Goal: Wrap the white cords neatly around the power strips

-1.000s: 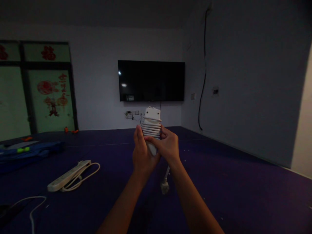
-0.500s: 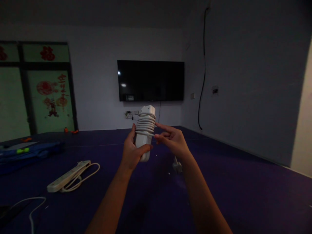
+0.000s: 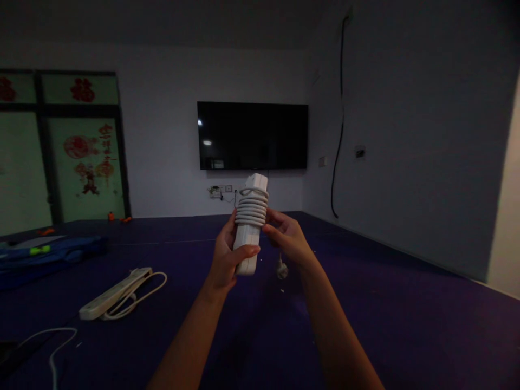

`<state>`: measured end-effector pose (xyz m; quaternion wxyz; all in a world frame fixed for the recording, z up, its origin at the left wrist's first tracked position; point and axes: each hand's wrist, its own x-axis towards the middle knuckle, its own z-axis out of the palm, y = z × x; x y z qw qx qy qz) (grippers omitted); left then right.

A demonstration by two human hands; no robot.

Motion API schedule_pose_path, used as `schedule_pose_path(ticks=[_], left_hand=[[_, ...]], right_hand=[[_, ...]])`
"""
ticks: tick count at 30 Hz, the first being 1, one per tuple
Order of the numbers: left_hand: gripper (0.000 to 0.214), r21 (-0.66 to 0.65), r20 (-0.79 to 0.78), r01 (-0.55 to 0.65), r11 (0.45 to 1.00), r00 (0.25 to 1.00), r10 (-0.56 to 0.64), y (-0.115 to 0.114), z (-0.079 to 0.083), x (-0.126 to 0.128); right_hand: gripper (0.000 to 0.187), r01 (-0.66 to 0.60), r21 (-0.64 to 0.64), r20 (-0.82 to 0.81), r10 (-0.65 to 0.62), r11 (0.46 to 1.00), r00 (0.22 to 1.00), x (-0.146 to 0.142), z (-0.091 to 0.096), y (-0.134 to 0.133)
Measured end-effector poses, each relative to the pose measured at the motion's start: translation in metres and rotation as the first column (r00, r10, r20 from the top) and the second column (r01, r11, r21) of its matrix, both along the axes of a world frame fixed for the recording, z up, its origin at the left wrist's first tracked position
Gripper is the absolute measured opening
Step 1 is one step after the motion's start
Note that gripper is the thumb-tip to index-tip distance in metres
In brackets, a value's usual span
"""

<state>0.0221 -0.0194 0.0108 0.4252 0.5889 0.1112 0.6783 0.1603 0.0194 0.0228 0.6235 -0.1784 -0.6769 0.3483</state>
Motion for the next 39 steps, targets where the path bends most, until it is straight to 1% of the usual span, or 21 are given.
schedule_pose_path(ticks=[2, 7, 10, 14, 18, 21, 23, 25, 27, 28, 29, 30, 31, 32, 33, 34, 35, 37, 39], left_hand=[[0.078, 0.011, 0.026, 0.063, 0.998, 0.998, -0.064, -0.002, -0.001, 0.000], [0.057, -0.065, 0.030, 0.212, 0.975, 0.977, -0.211, -0.003, -0.005, -0.002], [0.057, -0.073, 0.046, 0.243, 0.967, 0.970, -0.240, -0.001, -0.007, -0.003], [0.064, -0.080, 0.034, 0.255, 0.964, 0.967, -0.253, 0.003, -0.010, -0.007], [0.067, -0.131, -0.007, 0.298, 0.946, 0.954, -0.301, 0.012, -0.013, -0.014], [0.064, -0.197, -0.052, 0.295, 0.935, 0.949, -0.311, 0.021, -0.016, -0.019], [0.063, -0.234, -0.118, 0.215, 0.948, 0.962, -0.247, 0.026, -0.018, -0.021], [0.070, -0.208, -0.171, 0.096, 0.973, 0.976, -0.133, 0.029, -0.019, -0.019], [0.091, -0.126, -0.213, -0.009, 0.992, 0.977, -0.018, 0.033, -0.021, -0.014], [0.102, -0.066, -0.239, -0.073, 0.995, 0.969, 0.055, 0.035, -0.023, -0.010], [0.111, 0.006, -0.272, -0.157, 0.988, 0.950, 0.153, 0.036, -0.025, -0.006], [0.116, 0.088, -0.307, -0.259, 0.962, 0.912, 0.273, 0.038, -0.028, -0.001], [0.118, 0.170, -0.334, -0.368, 0.914, 0.851, 0.404, 0.040, -0.031, 0.003], [0.118, 0.240, -0.348, -0.469, 0.850, 0.776, 0.526, 0.041, -0.034, 0.007], [0.118, 0.285, -0.354, -0.547, 0.787, 0.703, 0.617, 0.041, -0.038, 0.011], [0.118, 0.308, -0.361, -0.601, 0.737, 0.643, 0.675, 0.042, -0.041, 0.014], [0.118, 0.314, -0.370, -0.637, 0.704, 0.601, 0.709, 0.041, -0.043, 0.016], [0.115, 0.313, -0.379, -0.683, 0.660, 0.547, 0.746, 0.040, -0.046, 0.017], [0.111, 0.333, -0.372, -0.711, 0.619, 0.504, 0.780, 0.037, -0.045, 0.015]], right_hand=[[0.065, -0.057, -0.013, 0.004, 0.057, 0.998, 0.998, -0.001, -0.001, 0.001], [0.075, -0.110, -0.029, -0.018, 0.109, 0.994, 0.994, -0.008, -0.002, -0.003], [0.074, -0.159, -0.052, -0.021, 0.158, 0.986, 0.987, -0.013, -0.002, -0.005], [0.064, -0.220, -0.107, -0.054, 0.215, 0.970, 0.975, -0.017, -0.003, -0.006], [0.055, -0.210, -0.136, -0.104, 0.197, 0.968, 0.975, -0.018, -0.005, -0.004], [0.055, -0.152, -0.143, -0.136, 0.133, 0.978, 0.982, -0.020, -0.006, -0.001], [0.058, -0.083, -0.140, -0.135, 0.064, 0.987, 0.989, -0.021, -0.008, 0.003], [0.062, 0.006, -0.125, -0.127, -0.022, 0.992, 0.992, -0.022, -0.011, 0.008], [0.065, 0.116, -0.113, -0.112, -0.129, 0.987, 0.985, -0.021, -0.014, 0.013], [0.066, 0.173, -0.111, -0.098, -0.184, 0.979, 0.978, -0.021, -0.015, 0.014], [0.066, 0.224, -0.108, -0.082, -0.233, 0.969, 0.969, -0.020, -0.016, 0.015], [0.065, 0.269, -0.104, -0.067, -0.277, 0.957, 0.959, -0.020, -0.017, 0.015], [0.063, 0.307, -0.096, -0.049, -0.312, 0.947, 0.949, -0.021, -0.018, 0.015], [0.062, 0.340, -0.083, -0.032, -0.344, 0.937, 0.939, -0.021, -0.018, 0.014], [0.060, 0.374, -0.068, -0.013, -0.375, 0.925, 0.927, -0.023, -0.019, 0.014], [0.060, 0.406, -0.054, 0.002, -0.407, 0.912, 0.913, -0.024, -0.019, 0.013], [0.062, 0.434, -0.042, 0.014, -0.434, 0.900, 0.901, -0.026, -0.020, 0.013], [0.067, 0.459, -0.030, 0.029, -0.458, 0.888, 0.889, -0.031, -0.021, 0.014], [0.070, 0.432, -0.028, 0.026, -0.432, 0.901, 0.902, -0.034, -0.022, 0.017]])
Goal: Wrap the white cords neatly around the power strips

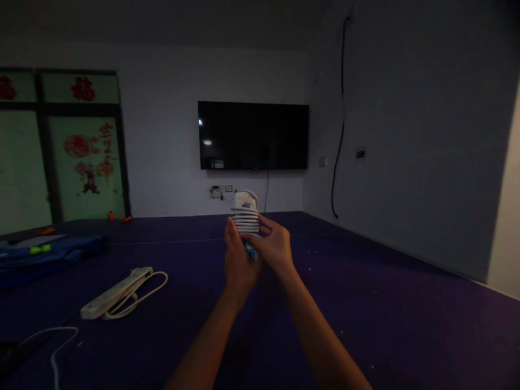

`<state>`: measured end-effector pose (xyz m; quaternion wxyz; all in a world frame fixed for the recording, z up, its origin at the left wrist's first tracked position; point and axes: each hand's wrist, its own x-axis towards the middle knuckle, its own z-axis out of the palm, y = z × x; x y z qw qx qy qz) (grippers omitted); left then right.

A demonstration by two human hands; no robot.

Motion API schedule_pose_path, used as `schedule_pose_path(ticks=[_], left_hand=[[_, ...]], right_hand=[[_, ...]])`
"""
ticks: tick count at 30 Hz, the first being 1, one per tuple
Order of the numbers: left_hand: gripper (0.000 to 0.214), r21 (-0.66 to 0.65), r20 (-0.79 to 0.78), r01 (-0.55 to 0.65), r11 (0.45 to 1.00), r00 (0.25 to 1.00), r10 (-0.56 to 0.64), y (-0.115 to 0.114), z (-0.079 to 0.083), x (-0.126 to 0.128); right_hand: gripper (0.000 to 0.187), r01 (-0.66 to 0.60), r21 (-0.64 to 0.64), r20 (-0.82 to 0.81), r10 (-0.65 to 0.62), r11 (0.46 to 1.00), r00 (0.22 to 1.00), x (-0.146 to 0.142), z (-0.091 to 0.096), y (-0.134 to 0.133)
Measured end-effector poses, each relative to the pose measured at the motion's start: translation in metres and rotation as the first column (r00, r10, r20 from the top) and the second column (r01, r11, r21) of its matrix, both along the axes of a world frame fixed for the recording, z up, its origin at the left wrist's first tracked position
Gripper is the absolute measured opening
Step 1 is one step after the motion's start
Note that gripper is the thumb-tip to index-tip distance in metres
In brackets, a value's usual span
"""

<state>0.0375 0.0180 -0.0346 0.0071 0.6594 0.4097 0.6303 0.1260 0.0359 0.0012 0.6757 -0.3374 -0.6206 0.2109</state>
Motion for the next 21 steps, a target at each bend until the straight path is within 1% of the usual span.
schedule_pose_path(ticks=[3, 5, 7, 9, 11, 13, 14, 16, 18, 21], left_hand=[[0.104, 0.039, -0.008, -0.048, 0.998, 0.999, 0.049, -0.002, 0.006, -0.004], [0.106, 0.053, 0.008, -0.036, 0.998, 0.999, 0.035, -0.003, 0.011, -0.007], [0.110, 0.037, 0.048, 0.012, 0.999, 0.999, -0.014, -0.004, 0.016, -0.009], [0.111, -0.025, 0.134, 0.109, 0.994, 0.985, -0.105, -0.007, 0.020, -0.010], [0.110, -0.115, 0.262, 0.244, 0.963, 0.942, -0.208, -0.012, 0.025, -0.009], [0.110, -0.184, 0.379, 0.380, 0.906, 0.878, -0.291, -0.017, 0.028, -0.008], [0.110, -0.197, 0.426, 0.435, 0.879, 0.845, -0.323, -0.019, 0.029, -0.007], [0.109, -0.180, 0.505, 0.519, 0.836, 0.778, -0.374, -0.022, 0.031, -0.007], [0.109, -0.147, 0.556, 0.576, 0.804, 0.720, -0.415, -0.023, 0.031, -0.006], [0.110, -0.112, 0.590, 0.624, 0.774, 0.668, -0.454, -0.023, 0.030, -0.006]], right_hand=[[0.073, -0.128, 0.001, -0.004, 0.128, 0.992, 0.992, 0.003, 0.001, 0.002], [0.075, -0.213, -0.010, 0.020, 0.214, 0.977, 0.977, 0.010, 0.004, 0.001], [0.075, -0.239, -0.020, 0.059, 0.240, 0.971, 0.969, 0.020, 0.007, -0.001], [0.072, -0.193, -0.021, 0.098, 0.194, 0.981, 0.976, 0.028, 0.010, -0.004], [0.071, -0.138, -0.020, 0.122, 0.140, 0.990, 0.983, 0.034, 0.012, -0.005], [0.071, -0.114, -0.019, 0.126, 0.115, 0.993, 0.985, 0.036, 0.012, -0.004], [0.070, -0.110, -0.017, 0.117, 0.112, 0.994, 0.987, 0.036, 0.012, -0.004], [0.070, -0.114, -0.012, 0.080, 0.114, 0.993, 0.990, 0.034, 0.012, -0.003], [0.074, -0.131, -0.020, 0.036, 0.132, 0.991, 0.991, 0.032, 0.012, -0.003], [0.082, -0.192, -0.042, -0.009, 0.192, 0.981, 0.981, 0.031, 0.013, -0.004]])
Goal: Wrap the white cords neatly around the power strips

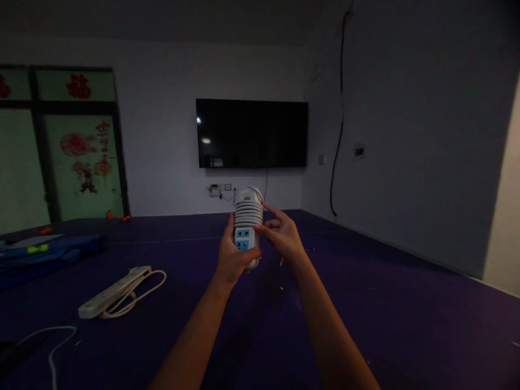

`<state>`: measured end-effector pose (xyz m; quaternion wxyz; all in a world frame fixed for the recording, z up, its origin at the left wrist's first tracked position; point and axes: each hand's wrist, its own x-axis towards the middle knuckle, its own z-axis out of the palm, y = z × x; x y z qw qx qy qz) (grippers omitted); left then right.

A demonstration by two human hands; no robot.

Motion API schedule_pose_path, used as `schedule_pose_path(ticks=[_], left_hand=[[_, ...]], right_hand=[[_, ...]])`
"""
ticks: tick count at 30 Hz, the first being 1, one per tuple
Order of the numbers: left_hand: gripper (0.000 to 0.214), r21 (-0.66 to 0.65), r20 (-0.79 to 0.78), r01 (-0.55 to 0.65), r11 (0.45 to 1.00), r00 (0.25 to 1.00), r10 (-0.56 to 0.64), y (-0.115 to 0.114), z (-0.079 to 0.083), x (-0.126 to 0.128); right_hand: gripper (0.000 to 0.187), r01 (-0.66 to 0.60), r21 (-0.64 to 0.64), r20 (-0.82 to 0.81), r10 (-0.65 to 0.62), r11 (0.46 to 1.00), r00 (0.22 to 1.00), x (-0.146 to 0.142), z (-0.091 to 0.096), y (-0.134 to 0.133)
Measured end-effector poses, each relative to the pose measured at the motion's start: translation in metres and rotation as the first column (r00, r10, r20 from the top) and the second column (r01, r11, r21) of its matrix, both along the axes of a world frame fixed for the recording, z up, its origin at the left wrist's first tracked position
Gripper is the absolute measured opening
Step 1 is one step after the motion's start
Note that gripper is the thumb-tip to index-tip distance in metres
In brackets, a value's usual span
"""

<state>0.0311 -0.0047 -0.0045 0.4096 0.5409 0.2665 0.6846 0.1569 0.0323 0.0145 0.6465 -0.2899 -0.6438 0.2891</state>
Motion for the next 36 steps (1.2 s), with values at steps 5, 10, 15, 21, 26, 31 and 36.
schedule_pose_path(ticks=[5, 10, 15, 21, 26, 31, 36], left_hand=[[0.111, 0.042, 0.137, 0.143, 0.989, 0.980, -0.147, -0.002, 0.001, 0.000], [0.078, 0.081, 0.231, 0.301, 0.950, 0.922, -0.311, -0.005, 0.003, -0.001], [0.053, 0.084, 0.409, 0.511, 0.856, 0.765, -0.497, -0.003, 0.002, -0.007], [0.052, 0.137, 0.544, 0.622, 0.771, 0.603, -0.583, 0.000, 0.000, -0.015], [0.058, 0.153, 0.505, 0.628, 0.763, 0.614, -0.606, 0.001, -0.003, -0.017], [0.064, 0.179, 0.400, 0.703, 0.689, 0.588, -0.703, -0.001, -0.005, -0.020], [0.070, 0.105, 0.262, 0.704, 0.702, 0.662, -0.703, -0.005, -0.001, -0.022]], right_hand=[[0.086, -0.106, 0.042, -0.064, 0.109, 0.993, 0.992, -0.001, 0.001, -0.003], [0.084, -0.115, 0.172, -0.132, 0.139, 0.978, 0.982, -0.010, 0.000, -0.008], [0.074, -0.143, 0.267, -0.160, 0.190, 0.953, 0.969, -0.020, -0.004, 0.000], [0.076, -0.169, 0.219, -0.212, 0.216, 0.961, 0.953, -0.028, -0.011, 0.013], [0.085, -0.148, 0.147, -0.219, 0.178, 0.978, 0.959, -0.031, -0.012, 0.012], [0.078, -0.317, 0.077, -0.153, 0.325, 0.945, 0.933, -0.030, -0.014, 0.011], [0.079, -0.196, 0.122, -0.109, 0.209, 0.973, 0.972, -0.021, -0.018, 0.021]])
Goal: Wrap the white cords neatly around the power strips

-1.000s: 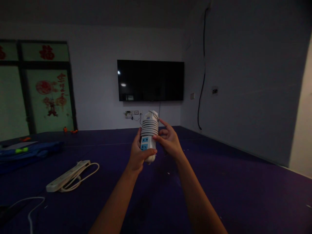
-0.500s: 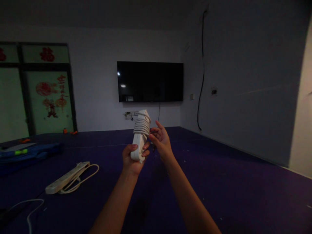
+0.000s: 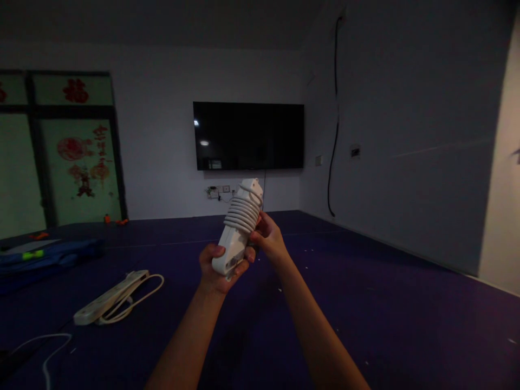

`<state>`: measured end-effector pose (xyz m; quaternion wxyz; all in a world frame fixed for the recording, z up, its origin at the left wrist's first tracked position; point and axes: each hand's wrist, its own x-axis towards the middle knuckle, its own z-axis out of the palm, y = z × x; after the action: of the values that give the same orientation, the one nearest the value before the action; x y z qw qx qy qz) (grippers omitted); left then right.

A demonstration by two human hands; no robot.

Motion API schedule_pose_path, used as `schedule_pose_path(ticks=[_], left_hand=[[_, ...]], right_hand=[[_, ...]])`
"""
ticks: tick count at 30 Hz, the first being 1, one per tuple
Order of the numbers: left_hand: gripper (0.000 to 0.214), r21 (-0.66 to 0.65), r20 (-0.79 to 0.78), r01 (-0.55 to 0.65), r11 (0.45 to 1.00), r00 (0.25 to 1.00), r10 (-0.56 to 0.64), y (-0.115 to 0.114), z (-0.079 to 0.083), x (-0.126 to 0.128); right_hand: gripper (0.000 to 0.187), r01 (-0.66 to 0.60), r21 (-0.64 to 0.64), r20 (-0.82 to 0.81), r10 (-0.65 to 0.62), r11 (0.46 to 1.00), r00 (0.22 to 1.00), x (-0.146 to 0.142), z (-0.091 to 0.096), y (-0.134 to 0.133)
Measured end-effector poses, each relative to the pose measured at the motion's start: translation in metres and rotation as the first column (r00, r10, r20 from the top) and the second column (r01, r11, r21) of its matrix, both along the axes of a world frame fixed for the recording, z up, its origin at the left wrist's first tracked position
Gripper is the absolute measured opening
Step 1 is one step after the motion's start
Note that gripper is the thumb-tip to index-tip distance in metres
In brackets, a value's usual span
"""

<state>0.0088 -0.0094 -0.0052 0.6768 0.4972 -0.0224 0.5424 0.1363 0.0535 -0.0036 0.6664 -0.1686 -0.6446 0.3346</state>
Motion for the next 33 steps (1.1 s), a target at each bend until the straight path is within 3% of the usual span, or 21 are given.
schedule_pose_path(ticks=[3, 6, 9, 14, 19, 24, 27, 28, 30, 33], left_hand=[[0.073, 0.037, -0.085, -0.082, 0.996, 0.993, 0.085, -0.001, 0.003, 0.001], [0.075, 0.109, -0.115, -0.238, 0.965, 0.961, 0.250, 0.000, 0.005, 0.004], [0.082, 0.167, -0.118, -0.394, 0.904, 0.902, 0.415, 0.001, 0.004, 0.007], [0.101, 0.215, -0.154, -0.571, 0.792, 0.782, 0.605, 0.001, 0.001, 0.013], [0.105, 0.338, -0.127, -0.725, 0.600, 0.596, 0.793, 0.008, -0.002, 0.014], [0.106, 0.459, -0.151, -0.778, 0.428, 0.406, 0.901, 0.020, -0.007, 0.014], [0.101, 0.590, -0.160, -0.773, 0.233, 0.171, 0.972, 0.026, -0.012, 0.015], [0.100, 0.633, -0.163, -0.750, 0.191, 0.111, 0.980, 0.028, -0.015, 0.014], [0.101, 0.699, -0.198, -0.690, 0.187, 0.065, 0.978, 0.033, -0.020, 0.013], [0.106, 0.732, -0.289, -0.620, 0.283, 0.095, 0.953, 0.041, -0.025, 0.008]], right_hand=[[0.075, 0.129, 0.036, -0.003, -0.129, 0.991, 0.992, 0.008, -0.003, 0.007], [0.054, 0.247, 0.026, -0.016, -0.247, 0.969, 0.969, 0.012, -0.004, 0.009], [0.036, 0.203, -0.028, 0.032, -0.202, 0.979, 0.979, 0.012, -0.004, 0.007], [0.037, 0.095, -0.065, 0.067, -0.090, 0.993, 0.994, 0.009, -0.002, 0.000], [0.043, -0.082, -0.143, 0.126, 0.100, 0.986, 0.987, 0.003, -0.001, -0.005], [0.059, -0.351, -0.287, 0.034, 0.376, 0.891, 0.926, -0.007, -0.004, -0.009], [0.049, -0.270, -0.327, 0.028, 0.295, 0.906, 0.955, -0.014, -0.007, -0.009], [0.046, -0.224, -0.356, 0.017, 0.246, 0.907, 0.969, -0.015, -0.009, -0.007], [0.044, -0.164, -0.437, -0.021, 0.173, 0.884, 0.985, -0.018, -0.013, -0.004], [0.040, -0.142, -0.533, -0.088, 0.113, 0.834, 0.990, -0.020, -0.020, 0.003]])
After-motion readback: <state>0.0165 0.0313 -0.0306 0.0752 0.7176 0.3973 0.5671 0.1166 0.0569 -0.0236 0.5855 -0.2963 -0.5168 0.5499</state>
